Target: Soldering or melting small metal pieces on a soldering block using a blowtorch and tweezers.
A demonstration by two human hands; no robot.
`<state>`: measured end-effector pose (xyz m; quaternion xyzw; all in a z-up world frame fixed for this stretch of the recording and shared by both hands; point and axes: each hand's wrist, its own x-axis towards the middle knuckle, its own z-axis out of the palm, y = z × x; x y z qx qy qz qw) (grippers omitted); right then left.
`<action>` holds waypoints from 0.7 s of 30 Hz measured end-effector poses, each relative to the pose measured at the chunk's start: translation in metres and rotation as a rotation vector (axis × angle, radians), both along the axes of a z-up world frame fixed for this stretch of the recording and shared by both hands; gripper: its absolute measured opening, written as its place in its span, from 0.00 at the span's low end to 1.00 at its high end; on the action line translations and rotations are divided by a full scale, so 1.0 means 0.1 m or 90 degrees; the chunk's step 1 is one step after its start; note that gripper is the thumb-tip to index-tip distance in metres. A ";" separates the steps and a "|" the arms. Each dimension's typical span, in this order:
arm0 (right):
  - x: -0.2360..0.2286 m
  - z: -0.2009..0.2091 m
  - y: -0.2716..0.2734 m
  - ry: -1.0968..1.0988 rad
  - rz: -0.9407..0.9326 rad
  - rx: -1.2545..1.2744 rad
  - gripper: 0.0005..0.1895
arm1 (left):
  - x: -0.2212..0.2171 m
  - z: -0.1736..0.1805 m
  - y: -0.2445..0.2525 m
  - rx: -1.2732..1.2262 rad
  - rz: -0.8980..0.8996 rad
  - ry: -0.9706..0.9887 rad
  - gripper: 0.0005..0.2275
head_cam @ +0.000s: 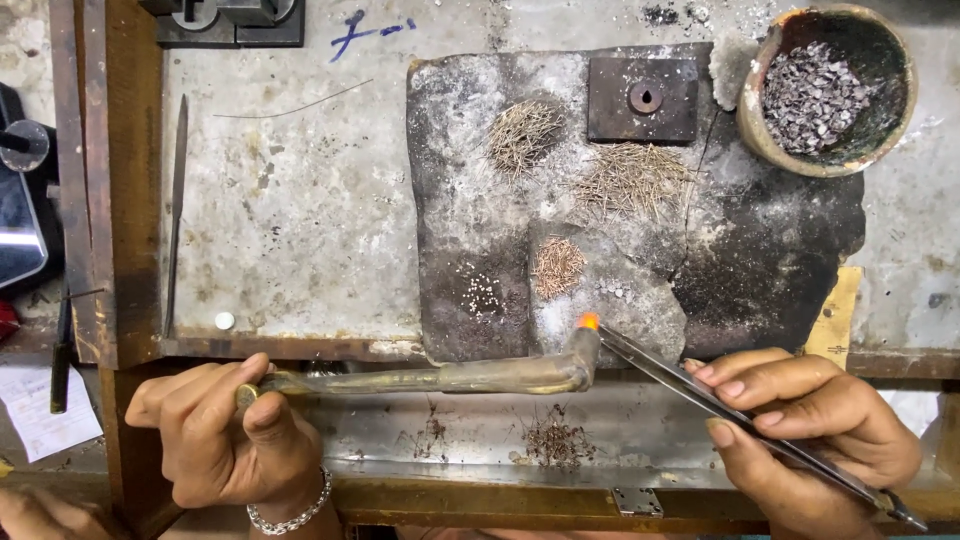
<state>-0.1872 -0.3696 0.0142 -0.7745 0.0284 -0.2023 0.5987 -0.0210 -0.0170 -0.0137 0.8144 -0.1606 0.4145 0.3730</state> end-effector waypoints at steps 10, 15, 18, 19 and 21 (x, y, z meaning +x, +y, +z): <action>-0.57 -0.15 0.06 0.015 0.109 -0.016 0.10 | 0.02 -0.02 -0.03 -0.039 0.030 -0.047 0.17; -0.55 -0.44 0.91 0.052 0.095 -0.317 0.11 | -0.02 0.02 -0.04 -0.014 0.041 0.007 0.17; -0.70 -0.54 0.84 0.079 0.232 -0.358 0.15 | 0.00 0.04 -0.07 -0.015 0.040 -0.014 0.18; -0.77 -0.59 0.85 0.080 0.232 -0.357 0.15 | -0.02 0.06 -0.07 -0.014 0.039 -0.013 0.18; -0.89 -0.70 0.86 0.077 0.242 -0.421 0.15 | -0.02 0.10 -0.09 -0.006 0.042 -0.014 0.17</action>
